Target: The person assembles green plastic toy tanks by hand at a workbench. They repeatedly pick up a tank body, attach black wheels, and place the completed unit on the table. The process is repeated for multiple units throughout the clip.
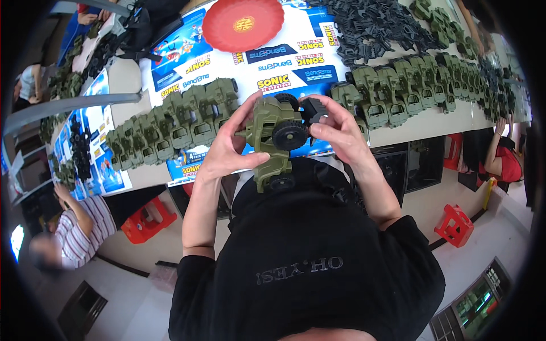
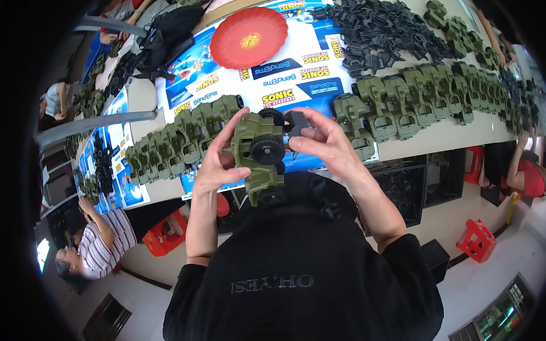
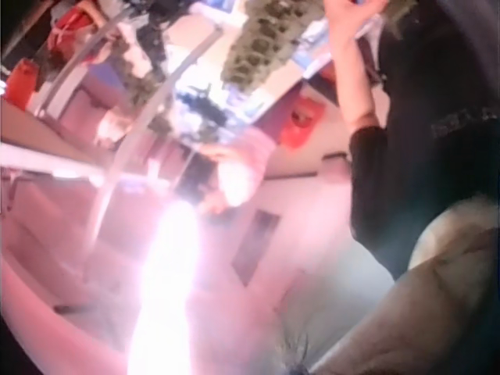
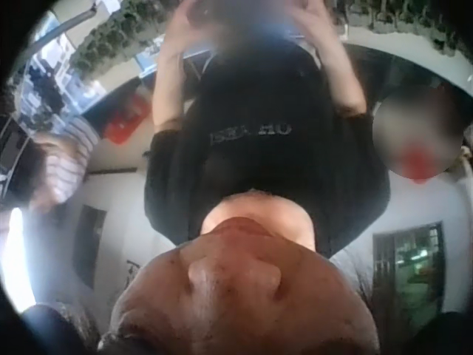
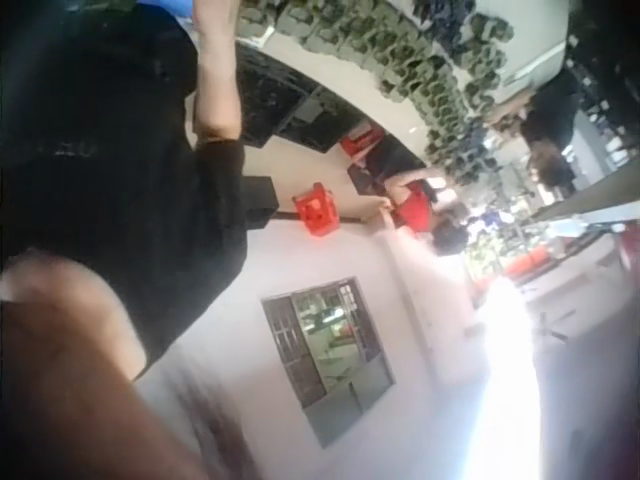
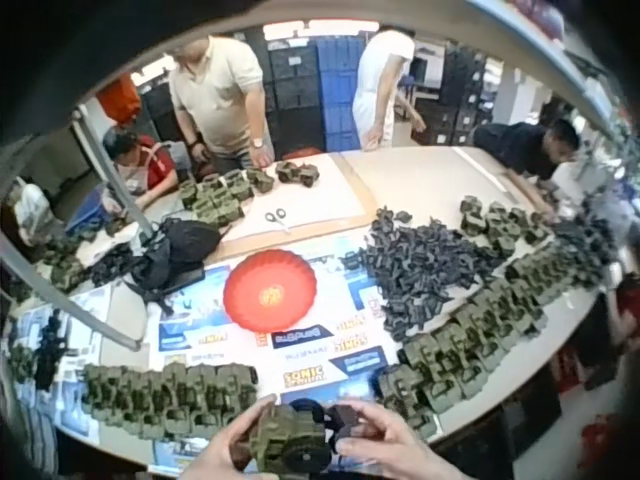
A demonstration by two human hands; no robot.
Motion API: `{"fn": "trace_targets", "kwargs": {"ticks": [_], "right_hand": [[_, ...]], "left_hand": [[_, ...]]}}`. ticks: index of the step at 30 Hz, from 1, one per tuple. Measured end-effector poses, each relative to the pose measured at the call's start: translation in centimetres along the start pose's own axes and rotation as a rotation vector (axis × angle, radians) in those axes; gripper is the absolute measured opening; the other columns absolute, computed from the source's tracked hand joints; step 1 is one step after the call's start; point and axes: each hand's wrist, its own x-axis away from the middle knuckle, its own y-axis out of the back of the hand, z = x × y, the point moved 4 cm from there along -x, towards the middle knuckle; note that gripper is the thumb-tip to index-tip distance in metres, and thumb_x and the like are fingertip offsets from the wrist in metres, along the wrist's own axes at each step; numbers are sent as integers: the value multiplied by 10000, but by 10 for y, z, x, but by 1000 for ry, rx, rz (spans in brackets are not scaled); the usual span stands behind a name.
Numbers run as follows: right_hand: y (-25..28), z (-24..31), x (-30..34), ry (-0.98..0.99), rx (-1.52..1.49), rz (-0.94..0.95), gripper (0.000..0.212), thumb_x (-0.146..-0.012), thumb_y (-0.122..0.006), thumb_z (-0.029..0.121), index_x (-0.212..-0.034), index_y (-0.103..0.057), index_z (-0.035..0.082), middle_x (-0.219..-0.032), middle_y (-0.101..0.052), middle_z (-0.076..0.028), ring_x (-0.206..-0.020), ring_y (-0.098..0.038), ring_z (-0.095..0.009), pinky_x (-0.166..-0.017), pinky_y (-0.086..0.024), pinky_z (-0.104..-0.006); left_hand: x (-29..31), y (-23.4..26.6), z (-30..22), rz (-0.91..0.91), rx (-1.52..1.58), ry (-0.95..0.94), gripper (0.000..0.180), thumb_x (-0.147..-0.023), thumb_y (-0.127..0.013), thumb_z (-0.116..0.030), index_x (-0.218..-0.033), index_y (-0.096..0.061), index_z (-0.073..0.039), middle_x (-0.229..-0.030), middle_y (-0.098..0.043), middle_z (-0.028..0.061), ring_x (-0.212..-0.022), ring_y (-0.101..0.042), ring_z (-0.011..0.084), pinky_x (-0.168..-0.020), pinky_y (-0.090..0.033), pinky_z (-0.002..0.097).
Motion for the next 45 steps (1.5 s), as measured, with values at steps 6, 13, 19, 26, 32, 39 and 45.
{"fn": "trace_targets", "kwargs": {"ticks": [6, 13, 19, 26, 32, 39, 45], "right_hand": [[-15, -12, 14, 44, -41, -35, 526, -811, -630, -5, -1289, -411, 28, -1146, -556, -79, -1022, -556, -149, -783, -482, -257], [-9, 8, 24, 20, 148, -43, 511, -798, -659, 22, -1266, -455, 28, -1105, -575, -87, -938, -573, -119, -768, -467, -237], [-10, 49, 23, 278, 410, -66, 543, -749, -720, 181, -1213, -506, -2, -1113, -570, -77, -1014, -538, -166, -867, -414, -288], [-22, 37, 16, 321, 825, 218, 531, -699, -764, 237, -1163, -584, 53, -1136, -574, -69, -1040, -495, -200, -885, -394, -330], [-9, 16, 9, 176, 638, 298, 531, -739, -734, 279, -1192, -570, 55, -1217, -555, -47, -1066, -477, -187, -858, -382, -310], [-5, 10, 9, 123, 576, 188, 487, -776, -709, 246, -1208, -562, 76, -1053, -569, -35, -939, -480, -122, -707, -368, -246], [1, 9, 4, -145, 358, 26, 351, -890, -573, 319, -1087, -567, 29, -774, -566, 11, -650, -495, -34, -553, -396, -202]], "left_hand": [[15, -12, 8, -19, -19, -47, 1048, -541, -842, -79, -1410, -255, -42, -1297, -450, 114, -1194, -447, 194, -1008, -348, 329], [22, -20, 11, -115, -80, -213, 922, -570, -823, -107, -1350, -333, -58, -1195, -509, 113, -1099, -500, 167, -919, -420, 321], [31, -14, -15, -110, -312, -139, 902, -552, -828, -133, -1325, -370, -60, -1111, -562, 90, -1005, -558, 167, -873, -435, 312], [39, -26, -3, -90, -491, -74, 945, -536, -855, -210, -1337, -376, -57, -1261, -444, 124, -1133, -502, 242, -951, -423, 375], [42, -38, -10, -158, -687, -76, 951, -562, -833, -267, -1357, -350, -67, -1248, -439, 162, -1161, -471, 310, -972, -400, 389], [38, -39, -5, -168, -742, -67, 931, -538, -833, -244, -1335, -379, -84, -1219, -439, 140, -1140, -472, 287, -955, -395, 379], [34, -34, -2, -95, -723, -73, 928, -564, -820, -285, -1343, -357, -85, -1235, -429, 170, -1156, -463, 322, -973, -391, 397]]}}
